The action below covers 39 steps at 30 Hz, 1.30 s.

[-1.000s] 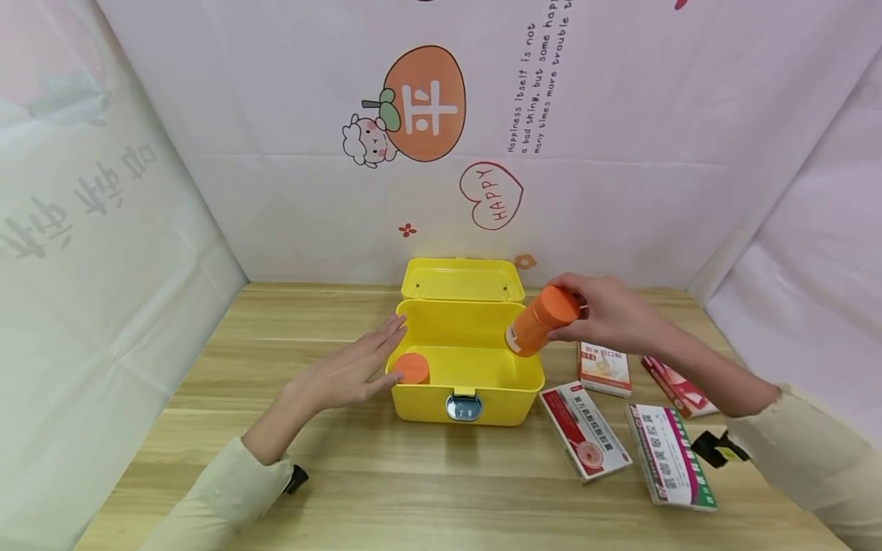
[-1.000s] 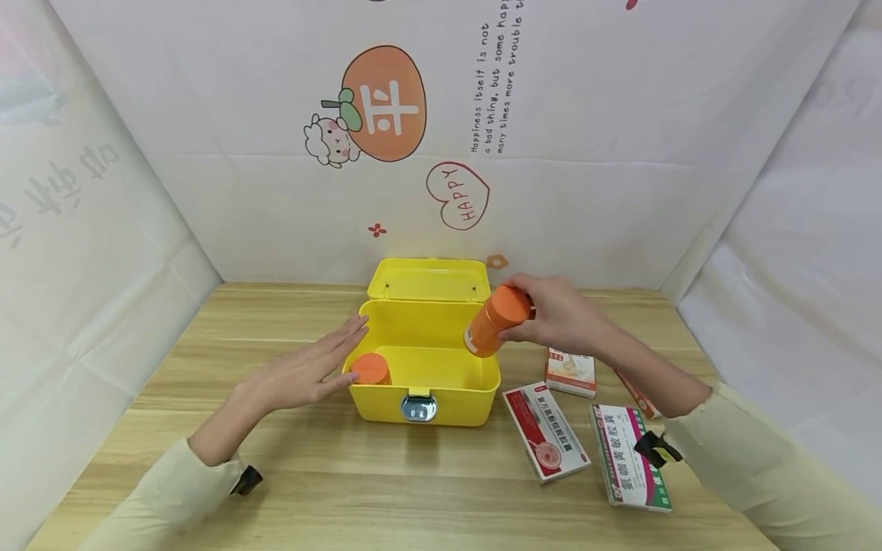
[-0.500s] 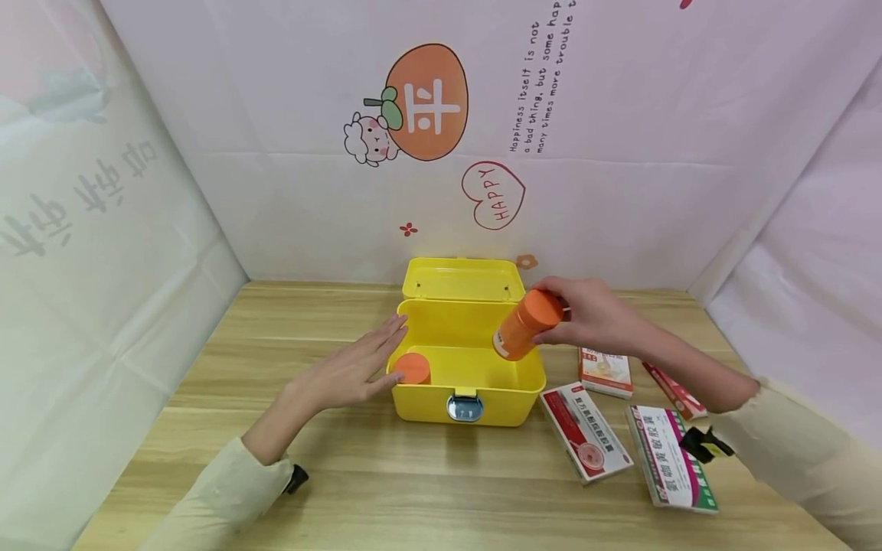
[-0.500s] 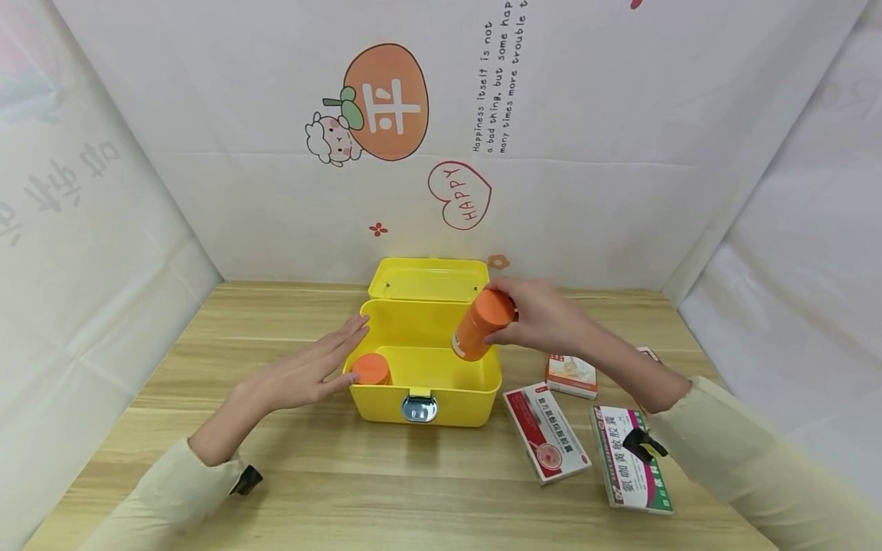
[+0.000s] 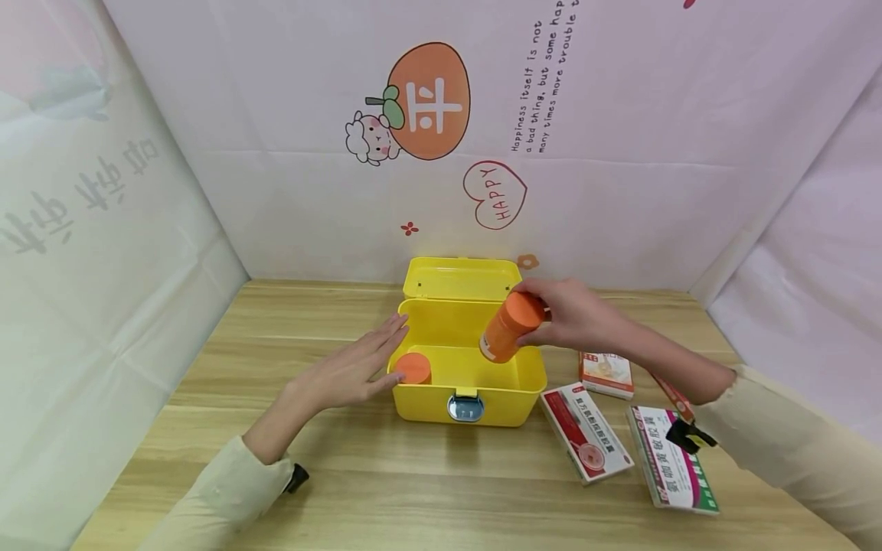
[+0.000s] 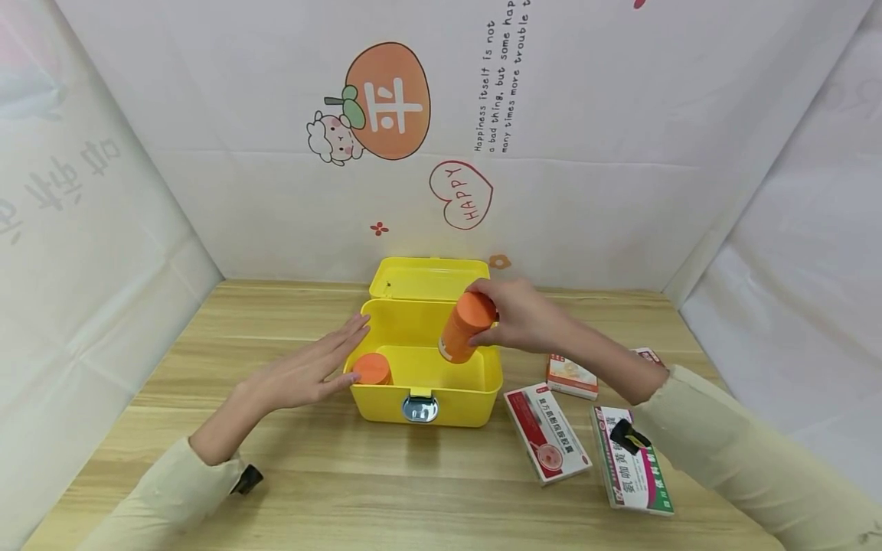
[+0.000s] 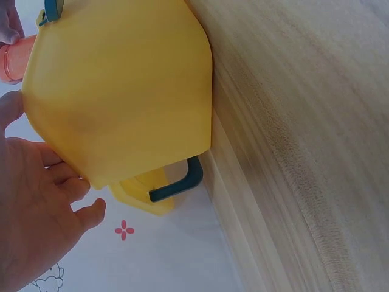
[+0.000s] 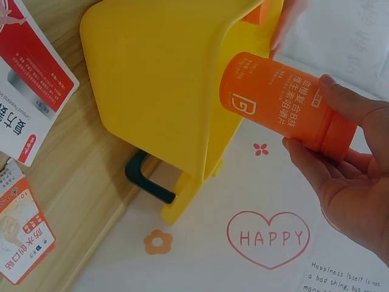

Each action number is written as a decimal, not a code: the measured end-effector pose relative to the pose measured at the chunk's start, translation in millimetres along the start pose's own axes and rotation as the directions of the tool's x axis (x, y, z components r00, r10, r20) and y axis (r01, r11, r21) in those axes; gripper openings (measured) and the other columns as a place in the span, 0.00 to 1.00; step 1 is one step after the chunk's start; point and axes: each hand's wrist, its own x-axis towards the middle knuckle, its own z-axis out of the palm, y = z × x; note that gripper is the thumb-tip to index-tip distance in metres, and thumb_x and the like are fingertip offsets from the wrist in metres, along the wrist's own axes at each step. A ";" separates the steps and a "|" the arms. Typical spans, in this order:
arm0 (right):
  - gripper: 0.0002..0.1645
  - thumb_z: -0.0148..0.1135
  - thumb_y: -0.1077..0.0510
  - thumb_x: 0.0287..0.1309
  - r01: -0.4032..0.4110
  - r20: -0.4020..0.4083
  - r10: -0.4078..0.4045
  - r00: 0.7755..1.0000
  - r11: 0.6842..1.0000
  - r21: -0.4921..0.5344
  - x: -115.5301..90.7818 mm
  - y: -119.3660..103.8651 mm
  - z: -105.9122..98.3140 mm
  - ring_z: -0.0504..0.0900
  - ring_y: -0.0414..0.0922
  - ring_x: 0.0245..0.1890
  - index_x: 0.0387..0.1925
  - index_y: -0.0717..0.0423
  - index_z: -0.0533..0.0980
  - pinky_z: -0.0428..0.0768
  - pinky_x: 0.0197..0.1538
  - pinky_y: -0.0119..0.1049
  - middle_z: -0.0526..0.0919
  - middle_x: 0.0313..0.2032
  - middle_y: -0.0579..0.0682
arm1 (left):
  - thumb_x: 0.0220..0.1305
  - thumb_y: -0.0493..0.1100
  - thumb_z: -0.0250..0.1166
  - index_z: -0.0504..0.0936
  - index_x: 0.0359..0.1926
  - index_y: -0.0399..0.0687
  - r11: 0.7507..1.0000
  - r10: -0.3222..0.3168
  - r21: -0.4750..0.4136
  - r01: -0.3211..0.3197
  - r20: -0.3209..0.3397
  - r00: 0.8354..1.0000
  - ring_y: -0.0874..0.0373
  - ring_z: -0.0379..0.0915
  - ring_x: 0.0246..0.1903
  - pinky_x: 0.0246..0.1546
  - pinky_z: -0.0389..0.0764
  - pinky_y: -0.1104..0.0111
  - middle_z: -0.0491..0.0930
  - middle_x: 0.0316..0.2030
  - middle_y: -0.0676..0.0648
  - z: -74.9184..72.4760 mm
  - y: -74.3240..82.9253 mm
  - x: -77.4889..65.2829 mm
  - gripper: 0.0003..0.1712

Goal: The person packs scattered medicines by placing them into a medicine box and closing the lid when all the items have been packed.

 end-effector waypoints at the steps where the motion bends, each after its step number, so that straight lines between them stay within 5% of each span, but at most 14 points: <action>1: 0.33 0.80 0.57 0.46 0.005 0.002 -0.005 1.000 1.000 -0.001 1.0 -0.5 0.7 0.81 0.43 0.39 0.54 0.57 0.76 0.85 0.45 0.38 0.85 0.43 0.47 | 0.76 0.64 0.44 0.41 0.79 0.43 1.000 0.001 0.002 -0.001 -0.001 1.000 0.52 0.35 0.80 0.78 0.53 0.53 0.36 0.80 0.45 0.0 -0.1 0.1 0.45; 39: 0.32 0.80 0.56 0.46 0.074 0.124 -0.075 0.990 0.997 0.007 48.1 -19.7 27.3 0.80 0.44 0.39 0.53 0.56 0.76 0.83 0.45 0.36 0.84 0.43 0.48 | 0.76 0.65 0.44 0.42 0.79 0.42 1.000 -0.005 0.007 0.005 -0.001 1.000 0.52 0.36 0.80 0.78 0.53 0.54 0.38 0.80 0.44 -0.5 0.6 0.9 0.45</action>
